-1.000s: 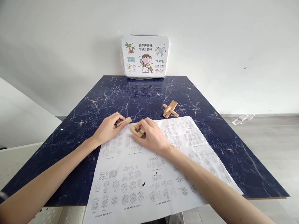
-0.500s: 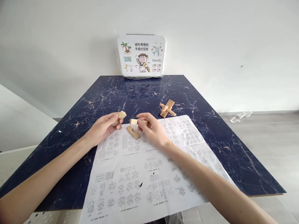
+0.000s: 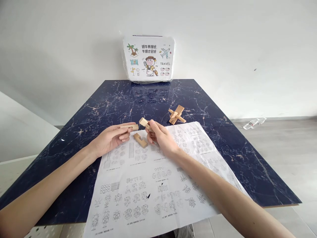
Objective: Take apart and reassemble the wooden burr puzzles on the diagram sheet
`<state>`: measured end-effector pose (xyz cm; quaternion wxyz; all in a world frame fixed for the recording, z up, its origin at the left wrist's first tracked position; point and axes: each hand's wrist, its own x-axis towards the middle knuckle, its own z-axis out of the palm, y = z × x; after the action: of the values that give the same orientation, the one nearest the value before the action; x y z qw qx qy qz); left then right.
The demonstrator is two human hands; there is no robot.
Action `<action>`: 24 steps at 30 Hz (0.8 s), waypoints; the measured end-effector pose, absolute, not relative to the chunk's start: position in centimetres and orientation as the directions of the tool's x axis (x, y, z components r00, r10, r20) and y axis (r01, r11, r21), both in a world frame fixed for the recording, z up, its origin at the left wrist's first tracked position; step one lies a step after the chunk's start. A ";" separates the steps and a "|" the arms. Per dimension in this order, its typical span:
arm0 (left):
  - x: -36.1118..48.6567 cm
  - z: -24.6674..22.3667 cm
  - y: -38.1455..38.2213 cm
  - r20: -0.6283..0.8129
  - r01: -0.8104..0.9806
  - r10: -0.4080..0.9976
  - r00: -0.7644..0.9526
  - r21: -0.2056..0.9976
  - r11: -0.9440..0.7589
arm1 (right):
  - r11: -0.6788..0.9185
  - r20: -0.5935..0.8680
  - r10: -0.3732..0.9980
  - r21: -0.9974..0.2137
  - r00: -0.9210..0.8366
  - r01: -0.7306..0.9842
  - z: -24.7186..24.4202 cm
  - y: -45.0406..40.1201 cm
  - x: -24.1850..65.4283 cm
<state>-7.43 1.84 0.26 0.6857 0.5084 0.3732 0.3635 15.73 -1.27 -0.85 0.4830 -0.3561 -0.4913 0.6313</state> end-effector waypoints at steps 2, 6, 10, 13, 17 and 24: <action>-7.4 0.1 1.7 -0.140 -0.130 0.879 0.457 0.967 0.221 | -0.061 0.023 0.949 -0.965 -0.314 -0.256 -0.7 -1.3 15.8; -7.4 0.0 1.6 -0.123 -0.175 0.879 0.461 0.958 0.226 | -0.064 0.048 0.929 -0.956 -0.367 -0.287 -0.9 -1.3 15.8; -7.5 0.1 1.6 -0.156 -0.182 0.877 0.454 0.948 0.262 | -0.075 0.057 0.914 -0.949 -0.401 -0.307 -1.2 -1.4 15.6; -7.8 0.1 1.7 -0.181 -0.136 0.853 0.489 0.950 0.280 | -0.064 0.061 0.904 -0.959 -0.422 -0.277 -1.2 -1.4 15.6; -8.1 0.2 1.7 -0.199 -0.100 0.858 0.474 0.956 0.277 | -0.016 0.087 0.886 -0.976 -0.455 -0.218 -1.3 -1.5 15.9; -7.5 0.4 1.4 -0.113 -0.120 0.859 0.499 0.973 0.198 | 0.107 0.195 0.840 -0.974 -0.506 -0.198 -1.4 -1.7 15.8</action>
<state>-7.51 1.37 0.39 0.6891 0.5241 0.3525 0.3554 15.81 -1.71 -1.39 0.4224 -0.2620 -0.6125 0.6147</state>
